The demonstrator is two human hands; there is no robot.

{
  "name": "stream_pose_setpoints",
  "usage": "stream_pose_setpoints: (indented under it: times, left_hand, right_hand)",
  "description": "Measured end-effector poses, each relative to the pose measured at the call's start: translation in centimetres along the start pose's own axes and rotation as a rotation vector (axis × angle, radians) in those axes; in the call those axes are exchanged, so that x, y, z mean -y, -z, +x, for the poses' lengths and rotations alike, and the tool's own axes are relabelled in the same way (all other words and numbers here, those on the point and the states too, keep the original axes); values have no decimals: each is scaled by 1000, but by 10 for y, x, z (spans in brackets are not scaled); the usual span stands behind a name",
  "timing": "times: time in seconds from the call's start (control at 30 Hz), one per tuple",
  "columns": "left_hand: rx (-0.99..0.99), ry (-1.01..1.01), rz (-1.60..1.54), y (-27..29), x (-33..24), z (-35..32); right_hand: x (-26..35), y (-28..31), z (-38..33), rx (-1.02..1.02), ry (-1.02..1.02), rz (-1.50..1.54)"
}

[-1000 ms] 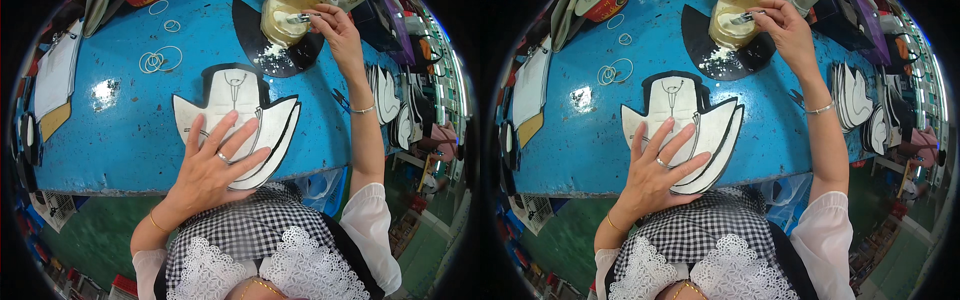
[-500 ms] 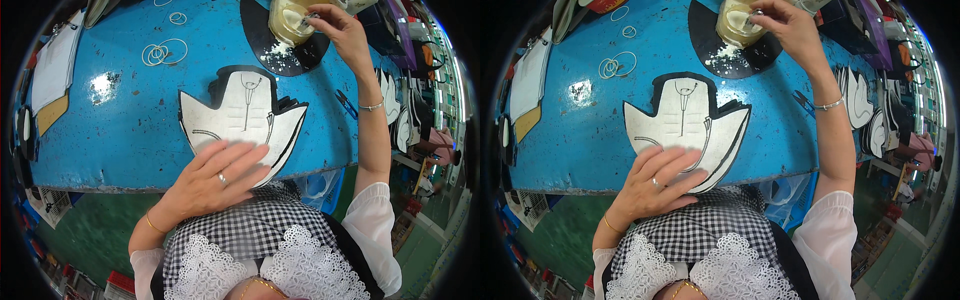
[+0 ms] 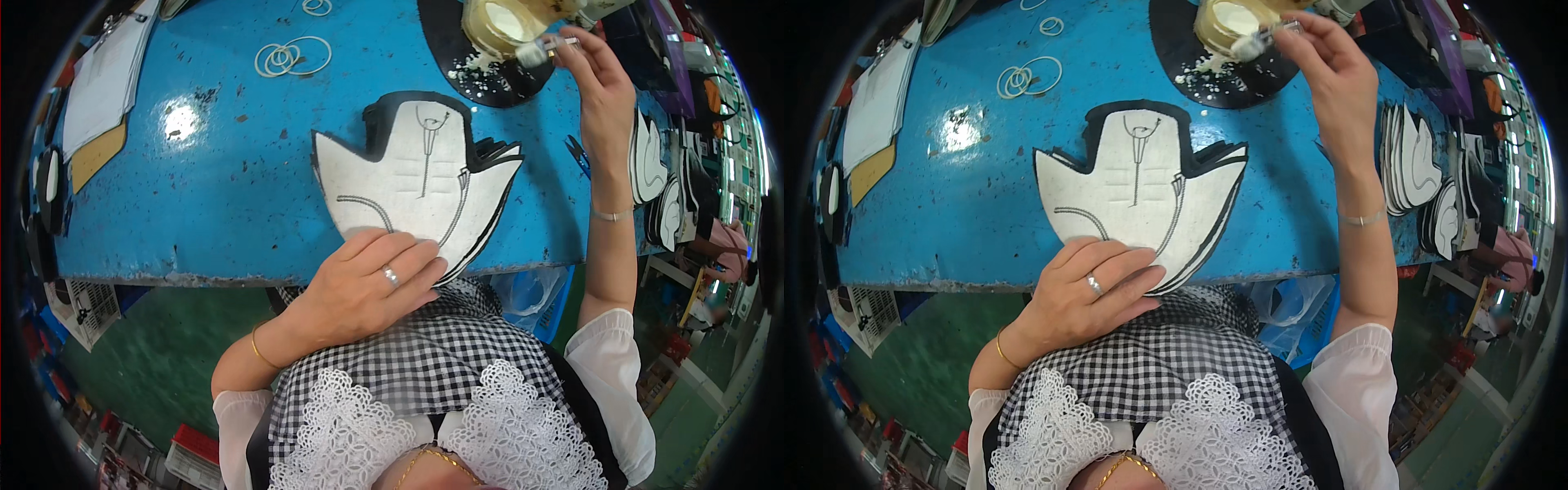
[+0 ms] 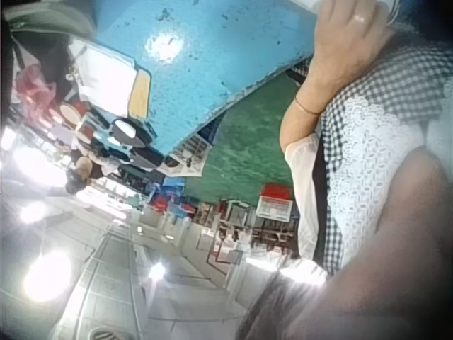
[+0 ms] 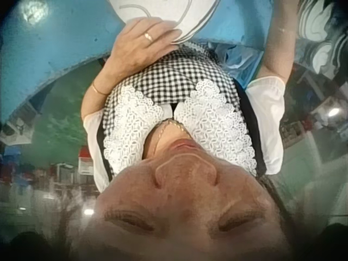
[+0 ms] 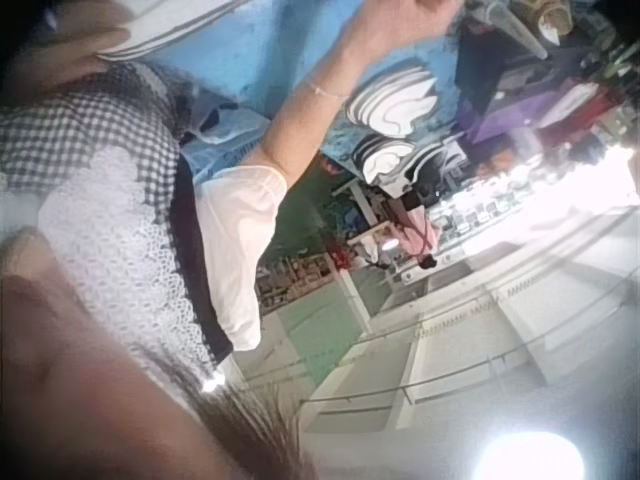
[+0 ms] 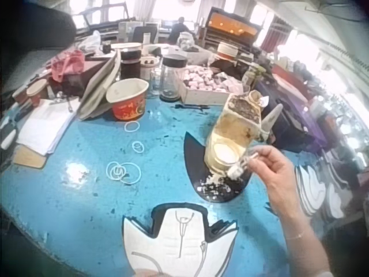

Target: The person applies glue to shoe upper components using a small glue brush, dipping the brush into a glue pot to load it with glue.

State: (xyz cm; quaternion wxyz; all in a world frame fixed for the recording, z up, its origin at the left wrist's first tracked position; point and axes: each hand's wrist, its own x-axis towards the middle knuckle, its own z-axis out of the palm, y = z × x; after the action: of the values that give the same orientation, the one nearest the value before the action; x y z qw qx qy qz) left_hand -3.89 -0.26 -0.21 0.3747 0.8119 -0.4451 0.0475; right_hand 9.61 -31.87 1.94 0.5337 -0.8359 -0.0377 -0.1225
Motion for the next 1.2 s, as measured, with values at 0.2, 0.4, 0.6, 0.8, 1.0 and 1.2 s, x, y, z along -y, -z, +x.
stream_pose_setpoints:
  times: [0.2,0.4,0.6,0.8,1.0,1.2]
  left_hand:
    - [-2,-21,26,2,-1,3]
    - [11,-28,104,0,-3,1]
    - [66,-30,117,4,-7,3]
    - [100,-52,183,9,-11,6]
    - [-14,-28,138,4,-8,11]
    - [-282,-39,72,37,2,-15]
  right_hand:
    - [57,-42,-78,299,18,91]
    - [56,-65,-84,366,266,-143]
    - [45,-70,-63,188,423,-244]
    - [69,-58,-92,368,433,-237]
    - [57,-37,-88,125,38,322]
    - [34,-18,-74,-8,-106,833]
